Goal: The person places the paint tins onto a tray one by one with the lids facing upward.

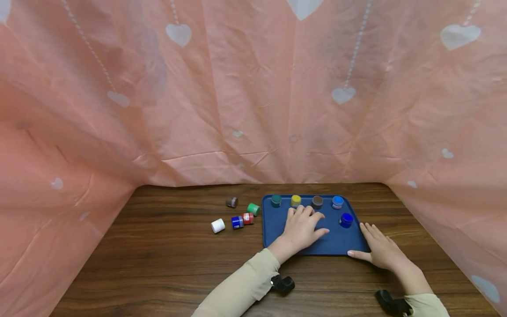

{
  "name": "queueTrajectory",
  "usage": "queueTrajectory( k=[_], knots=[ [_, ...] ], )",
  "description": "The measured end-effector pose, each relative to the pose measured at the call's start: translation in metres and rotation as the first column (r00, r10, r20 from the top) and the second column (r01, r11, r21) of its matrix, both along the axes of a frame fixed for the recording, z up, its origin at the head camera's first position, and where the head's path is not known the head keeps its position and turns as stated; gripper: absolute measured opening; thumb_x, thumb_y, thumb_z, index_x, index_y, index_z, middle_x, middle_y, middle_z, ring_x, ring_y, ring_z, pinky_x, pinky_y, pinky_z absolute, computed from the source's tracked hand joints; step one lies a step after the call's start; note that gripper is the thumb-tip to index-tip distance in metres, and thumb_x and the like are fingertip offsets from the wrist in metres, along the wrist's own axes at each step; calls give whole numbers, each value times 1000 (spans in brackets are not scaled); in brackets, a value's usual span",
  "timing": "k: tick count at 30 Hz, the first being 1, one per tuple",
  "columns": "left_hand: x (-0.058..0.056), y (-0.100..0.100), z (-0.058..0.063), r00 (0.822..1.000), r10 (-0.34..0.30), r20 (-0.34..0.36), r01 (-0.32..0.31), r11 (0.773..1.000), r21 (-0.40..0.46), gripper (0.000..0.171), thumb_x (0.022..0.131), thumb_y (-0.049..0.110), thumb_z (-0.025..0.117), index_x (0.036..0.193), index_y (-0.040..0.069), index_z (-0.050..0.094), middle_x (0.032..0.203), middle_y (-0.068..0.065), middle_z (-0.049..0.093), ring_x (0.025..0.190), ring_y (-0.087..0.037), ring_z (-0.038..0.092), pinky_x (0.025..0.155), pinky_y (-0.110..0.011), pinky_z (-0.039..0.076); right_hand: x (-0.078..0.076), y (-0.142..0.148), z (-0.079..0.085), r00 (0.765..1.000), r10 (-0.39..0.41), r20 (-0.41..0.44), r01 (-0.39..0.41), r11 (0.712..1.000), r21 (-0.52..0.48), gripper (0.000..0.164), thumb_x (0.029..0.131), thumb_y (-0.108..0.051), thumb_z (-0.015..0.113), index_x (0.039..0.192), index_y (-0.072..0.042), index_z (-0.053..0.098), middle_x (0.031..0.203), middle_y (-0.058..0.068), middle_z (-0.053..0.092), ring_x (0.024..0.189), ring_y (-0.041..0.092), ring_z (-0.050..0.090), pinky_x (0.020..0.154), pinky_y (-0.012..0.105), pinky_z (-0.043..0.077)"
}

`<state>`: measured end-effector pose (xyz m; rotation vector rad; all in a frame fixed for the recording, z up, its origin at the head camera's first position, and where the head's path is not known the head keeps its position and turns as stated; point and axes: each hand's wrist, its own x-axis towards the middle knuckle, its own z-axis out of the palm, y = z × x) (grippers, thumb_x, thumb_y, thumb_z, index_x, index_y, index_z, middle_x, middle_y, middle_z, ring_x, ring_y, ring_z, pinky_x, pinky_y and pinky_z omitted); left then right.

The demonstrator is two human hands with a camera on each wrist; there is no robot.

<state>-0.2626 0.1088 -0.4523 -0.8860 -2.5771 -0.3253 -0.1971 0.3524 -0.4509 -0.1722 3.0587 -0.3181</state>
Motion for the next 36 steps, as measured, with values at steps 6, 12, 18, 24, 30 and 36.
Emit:
queueTrajectory(
  k=[6,12,18,24,30,36],
  knots=[
    [5,-18,-5,995,-21,-95,19,1000,-23,35,90,61,56,114,37,66,101,12,57,89,-9,46,76,-27,29,2,1,0,1000,-1,1,1,1000,-3,107,81,-63,64,145,15,28,146,43,26,134,59,25,99,75,26],
    [7,-38,-5,981,-54,-187,52,999,-14,32,89,58,60,109,34,67,98,11,58,88,-10,47,76,-27,27,2,3,-1,1000,8,-8,-8,1000,-21,107,81,-64,64,145,14,28,147,43,26,135,59,25,99,76,25],
    [8,-60,-10,967,-70,-246,68,998,-17,32,87,56,64,107,32,68,97,11,60,85,-11,49,76,-27,28,2,5,-2,1000,4,2,-4,1000,-24,108,81,-64,64,146,14,27,147,43,25,135,59,24,100,76,24],
    [9,-81,-12,967,-58,-249,51,998,-31,32,87,56,65,106,32,68,96,10,60,85,-12,49,76,-29,29,3,4,0,1000,5,-4,-5,1000,-9,107,82,-63,64,145,15,28,147,43,26,134,59,25,99,75,26],
    [11,-102,-10,971,-52,-235,48,999,-22,31,87,55,66,106,31,67,95,9,59,86,-13,49,77,-31,31,2,4,0,1000,4,2,-4,1000,-15,107,82,-63,64,145,15,27,147,43,25,135,59,24,100,76,24],
    [9,-125,-7,974,-26,-225,29,1000,10,30,85,52,69,105,29,68,93,8,59,87,-14,50,78,-34,35,2,4,-1,1000,6,-9,-6,1000,-6,106,82,-63,64,145,15,28,147,43,27,134,59,25,99,75,26]
  ],
)
